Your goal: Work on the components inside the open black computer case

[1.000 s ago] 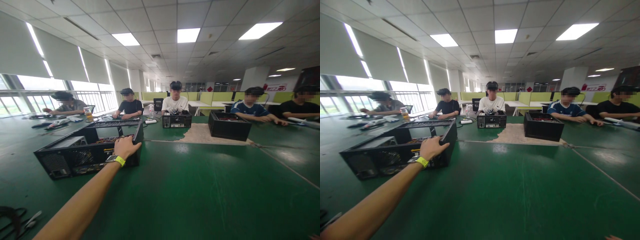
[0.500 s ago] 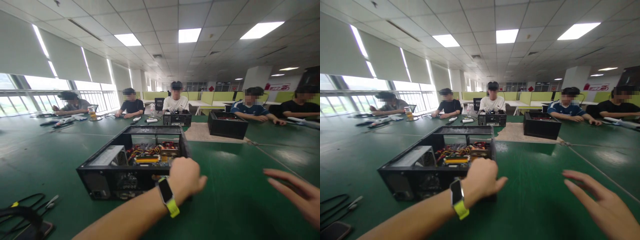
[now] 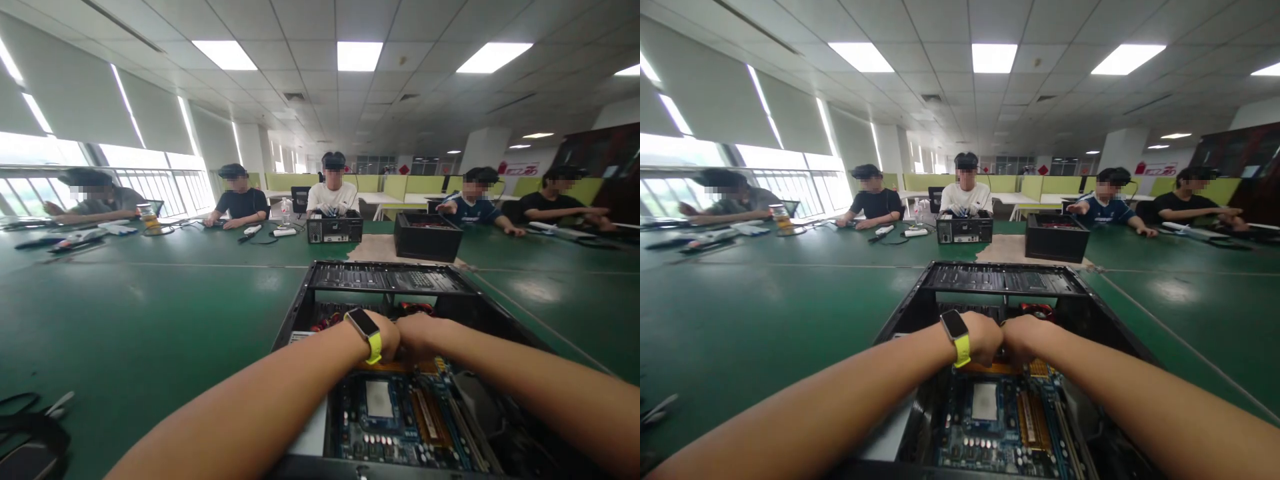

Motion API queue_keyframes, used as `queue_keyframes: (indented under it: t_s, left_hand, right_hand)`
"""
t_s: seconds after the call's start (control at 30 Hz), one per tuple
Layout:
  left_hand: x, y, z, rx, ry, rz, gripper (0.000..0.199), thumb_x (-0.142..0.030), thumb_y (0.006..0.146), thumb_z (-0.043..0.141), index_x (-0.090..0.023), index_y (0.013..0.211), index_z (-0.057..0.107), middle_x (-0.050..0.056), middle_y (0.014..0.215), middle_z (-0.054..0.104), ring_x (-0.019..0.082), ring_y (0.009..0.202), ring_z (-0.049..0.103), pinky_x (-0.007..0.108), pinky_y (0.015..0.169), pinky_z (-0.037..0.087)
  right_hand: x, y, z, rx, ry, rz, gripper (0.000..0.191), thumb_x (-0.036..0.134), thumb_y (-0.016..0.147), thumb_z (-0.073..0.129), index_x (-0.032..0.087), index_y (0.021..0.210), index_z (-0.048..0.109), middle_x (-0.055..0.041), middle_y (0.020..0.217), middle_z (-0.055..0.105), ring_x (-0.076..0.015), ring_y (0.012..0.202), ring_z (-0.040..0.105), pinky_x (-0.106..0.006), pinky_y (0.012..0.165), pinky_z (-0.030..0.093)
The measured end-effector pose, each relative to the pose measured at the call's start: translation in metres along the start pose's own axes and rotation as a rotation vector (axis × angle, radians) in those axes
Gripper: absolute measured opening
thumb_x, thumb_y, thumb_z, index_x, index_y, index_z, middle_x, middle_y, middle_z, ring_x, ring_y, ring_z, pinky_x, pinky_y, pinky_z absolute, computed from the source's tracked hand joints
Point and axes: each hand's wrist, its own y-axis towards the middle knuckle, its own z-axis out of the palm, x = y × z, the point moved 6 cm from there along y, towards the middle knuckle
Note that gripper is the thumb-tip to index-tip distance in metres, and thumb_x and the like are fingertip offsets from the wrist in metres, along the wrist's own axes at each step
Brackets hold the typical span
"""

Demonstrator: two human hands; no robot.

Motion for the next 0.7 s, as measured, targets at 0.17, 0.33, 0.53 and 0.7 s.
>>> queue_keyframes:
  t_s: [0.17,0.33,0.53,0.7]
  left_hand:
    - [0.012,0.021,0.04,0.119,0.117,-0.174,0.042,-0.017,0.065,0.07,-0.015,0.106,0.066,0.016,0.108,0.066,0.033,0.101,0.061,0.048,0.083,0.051]
    - [0.025,0.03,0.05,0.111,0.146,-0.203,0.036,-0.016,0.076,0.056,-0.014,0.111,0.063,0.016,0.112,0.064,0.031,0.103,0.061,0.047,0.081,0.053]
    - [0.026,0.034,0.054,0.112,0.16,-0.206,0.036,-0.015,0.08,0.049,-0.011,0.113,0.061,0.014,0.114,0.064,0.03,0.102,0.06,0.048,0.082,0.052]
    - [0.026,0.033,0.054,0.095,0.166,-0.19,0.037,-0.017,0.075,0.056,-0.013,0.111,0.063,0.016,0.111,0.065,0.03,0.1,0.061,0.046,0.082,0.052]
  right_hand:
    - [-0.005,0.016,0.027,-0.086,-0.164,-0.037,0.026,0.02,0.072,0.056,0.01,0.091,0.07,-0.0192,0.091,0.067,-0.0325,0.085,0.064,-0.037,0.069,0.048]
    - [-0.011,0.022,0.028,-0.044,-0.119,-0.06,0.028,0.017,0.064,0.058,0.015,0.089,0.07,-0.0143,0.086,0.068,-0.0296,0.08,0.065,-0.031,0.061,0.047]
    - [-0.006,0.017,0.026,-0.066,-0.088,-0.011,0.031,0.018,0.065,0.058,0.012,0.093,0.069,-0.0169,0.095,0.067,-0.0309,0.088,0.063,-0.033,0.067,0.048]
    - [-0.006,0.019,0.028,-0.071,-0.056,-0.002,0.035,0.02,0.061,0.062,0.013,0.095,0.068,-0.0159,0.096,0.066,-0.0317,0.09,0.063,-0.035,0.071,0.048]
